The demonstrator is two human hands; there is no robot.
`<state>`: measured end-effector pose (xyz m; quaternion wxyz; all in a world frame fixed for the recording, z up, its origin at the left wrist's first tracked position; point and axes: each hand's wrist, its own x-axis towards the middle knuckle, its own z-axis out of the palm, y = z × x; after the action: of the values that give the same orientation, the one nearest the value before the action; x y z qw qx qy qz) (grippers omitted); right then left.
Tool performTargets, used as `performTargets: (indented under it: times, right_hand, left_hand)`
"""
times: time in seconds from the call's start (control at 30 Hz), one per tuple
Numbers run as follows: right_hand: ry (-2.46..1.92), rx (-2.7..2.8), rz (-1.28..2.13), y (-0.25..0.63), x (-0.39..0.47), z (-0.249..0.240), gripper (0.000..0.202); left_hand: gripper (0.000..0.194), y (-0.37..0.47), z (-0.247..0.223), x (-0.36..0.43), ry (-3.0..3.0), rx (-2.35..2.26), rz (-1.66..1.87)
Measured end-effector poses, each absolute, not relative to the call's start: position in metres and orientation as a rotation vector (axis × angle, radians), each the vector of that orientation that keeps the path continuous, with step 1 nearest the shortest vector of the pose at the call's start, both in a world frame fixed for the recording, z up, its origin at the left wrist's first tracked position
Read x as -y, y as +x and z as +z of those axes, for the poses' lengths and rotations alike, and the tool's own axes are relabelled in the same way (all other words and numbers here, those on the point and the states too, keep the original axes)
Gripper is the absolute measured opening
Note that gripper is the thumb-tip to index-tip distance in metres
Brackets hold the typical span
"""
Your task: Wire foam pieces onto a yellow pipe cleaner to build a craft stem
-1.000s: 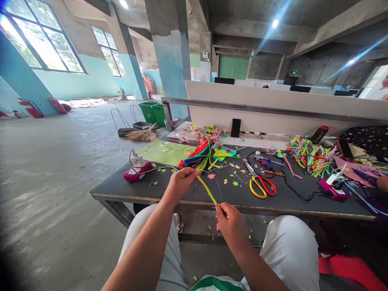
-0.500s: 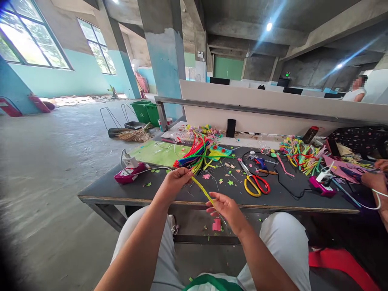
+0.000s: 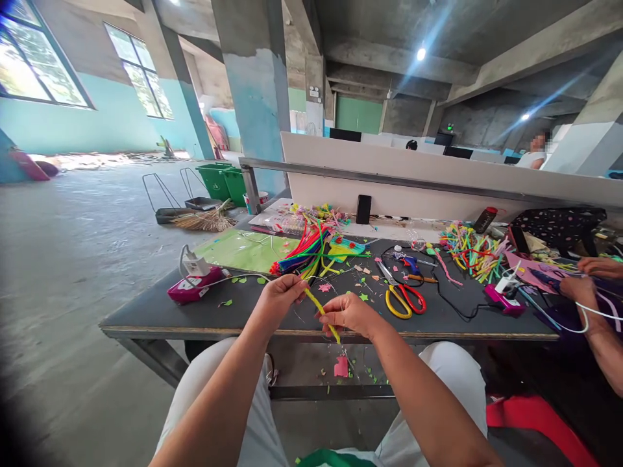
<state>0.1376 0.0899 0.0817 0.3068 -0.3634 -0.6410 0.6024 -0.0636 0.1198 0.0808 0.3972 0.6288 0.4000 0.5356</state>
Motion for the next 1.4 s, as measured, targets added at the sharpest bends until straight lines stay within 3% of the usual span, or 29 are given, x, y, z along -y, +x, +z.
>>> performTargets:
  times: [0.2,0.53,0.73,0.9,1.17,1.4]
  right_hand:
    - [-1.024,1.647,1.501,0.136,-0.09,0.078,0.033]
    - [-0.889,1.176,1.664,0.147,-0.071,0.053,0.045]
    - [-1.223,1.247,1.495,0.131,-0.052,0.034,0.041]
    - [-1.295,1.201,1.394,0.113,-0.051,0.024,0.04]
    - [-1.029,1.15,1.611,0.114,-0.046,0.03,0.036]
    - [-1.124,1.151,1.532,0.116,-0.049,0.04,0.037]
  left_hand:
    - [0.029,-0.061,0.076,-0.118,1.606,-1.129,1.407]
    - [0.028,-0.068,0.081,-0.121,1.62,-1.302,1.411]
    - [0.03,-0.069,0.079,-0.123,1.692,-1.391,1.418]
    - [0.028,-0.073,0.079,-0.126,1.595,-1.313,1.419]
    - [0.032,-0.082,0.081,-0.131,1.478,-1.143,1.376]
    - [0.049,-0.094,0.102,-0.131,1.381,-0.942,1.398]
